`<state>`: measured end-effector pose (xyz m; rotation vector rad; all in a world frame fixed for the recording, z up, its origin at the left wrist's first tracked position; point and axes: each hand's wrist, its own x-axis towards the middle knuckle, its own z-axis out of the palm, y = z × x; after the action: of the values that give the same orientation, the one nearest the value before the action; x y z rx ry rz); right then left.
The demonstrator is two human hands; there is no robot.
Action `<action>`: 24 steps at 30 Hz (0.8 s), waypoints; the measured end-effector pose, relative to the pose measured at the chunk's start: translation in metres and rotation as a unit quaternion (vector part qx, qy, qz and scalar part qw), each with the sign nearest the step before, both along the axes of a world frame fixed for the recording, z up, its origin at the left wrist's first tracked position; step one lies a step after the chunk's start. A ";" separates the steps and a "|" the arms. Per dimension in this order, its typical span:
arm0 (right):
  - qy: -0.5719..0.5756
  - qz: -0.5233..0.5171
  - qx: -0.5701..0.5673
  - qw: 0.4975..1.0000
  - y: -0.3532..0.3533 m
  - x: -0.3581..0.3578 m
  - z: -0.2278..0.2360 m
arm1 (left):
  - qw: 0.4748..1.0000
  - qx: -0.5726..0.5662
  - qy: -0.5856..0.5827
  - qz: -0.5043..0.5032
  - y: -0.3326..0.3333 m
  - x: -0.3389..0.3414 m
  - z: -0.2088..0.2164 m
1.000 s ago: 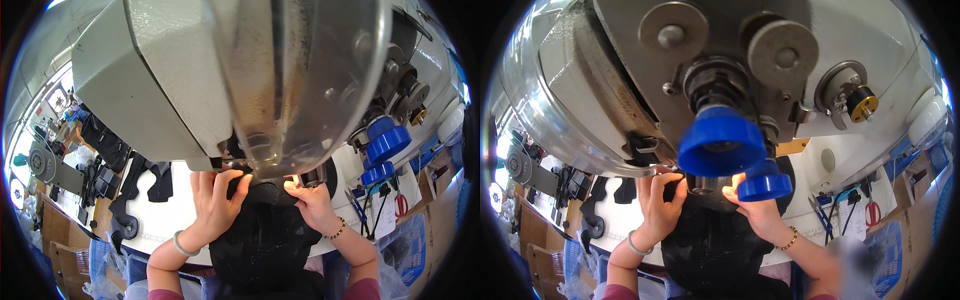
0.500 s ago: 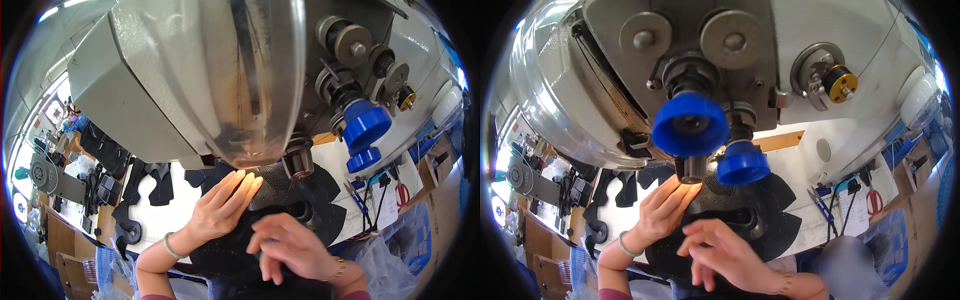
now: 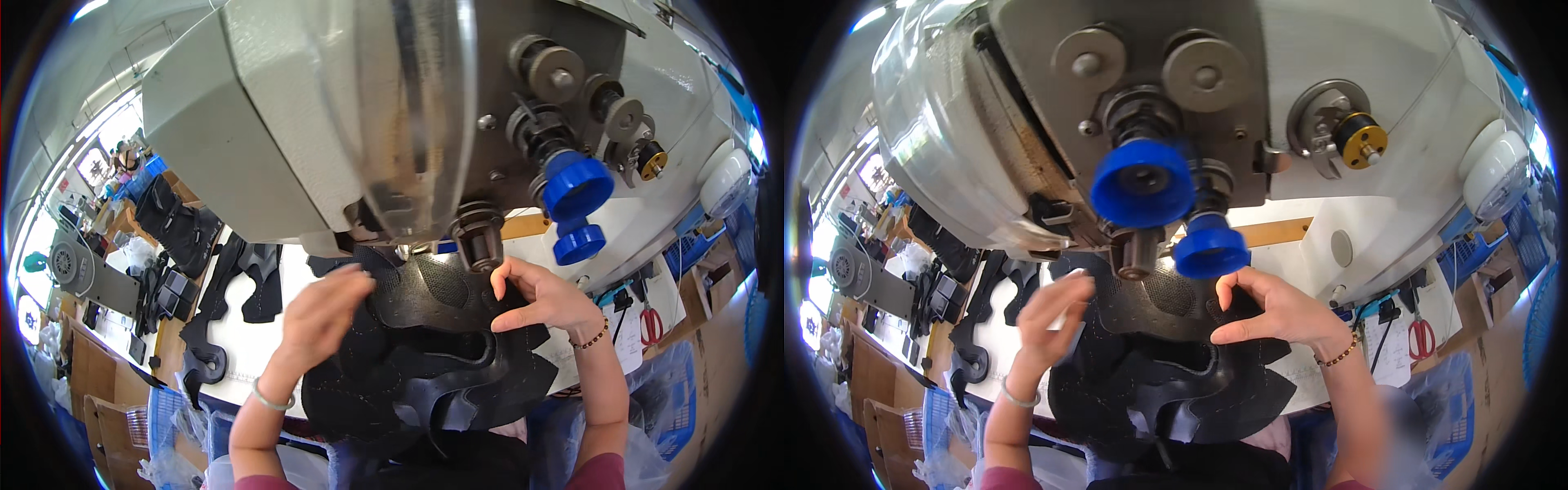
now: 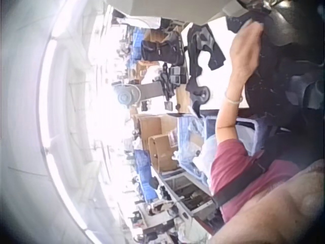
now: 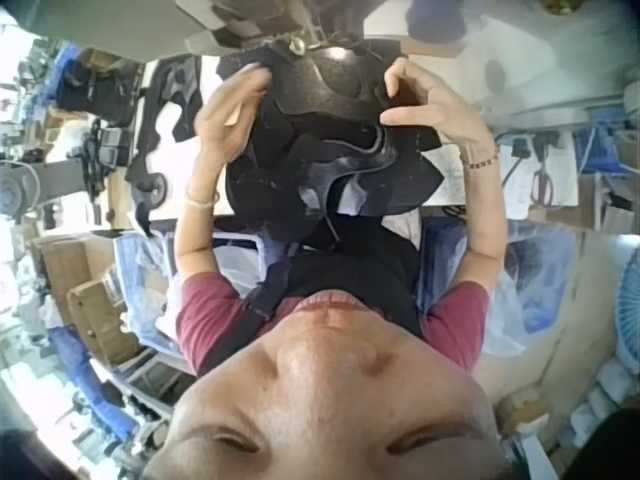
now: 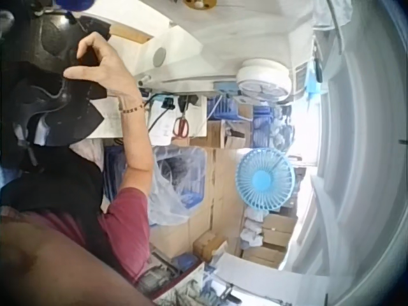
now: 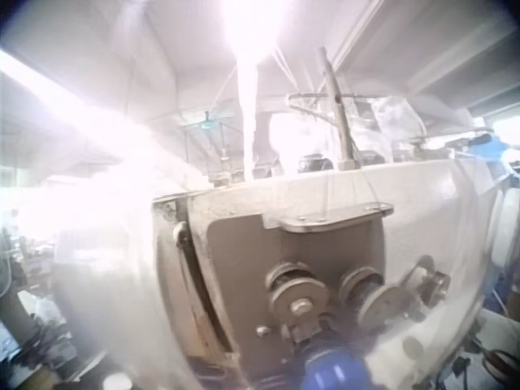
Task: The person stitches together leather pieces of a shoe upper using an industrial sewing machine.
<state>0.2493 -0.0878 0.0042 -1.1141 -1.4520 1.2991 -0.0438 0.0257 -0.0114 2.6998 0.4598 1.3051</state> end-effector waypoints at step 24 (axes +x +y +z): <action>0.385 -0.014 -0.164 0.908 -0.018 -0.028 0.020 | 0.631 -0.726 0.249 -0.113 -0.051 0.037 0.054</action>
<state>0.2213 -0.1055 0.0238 -0.6747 -0.6397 1.7390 -0.0064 -0.0256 0.0427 1.4432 0.7176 -0.1494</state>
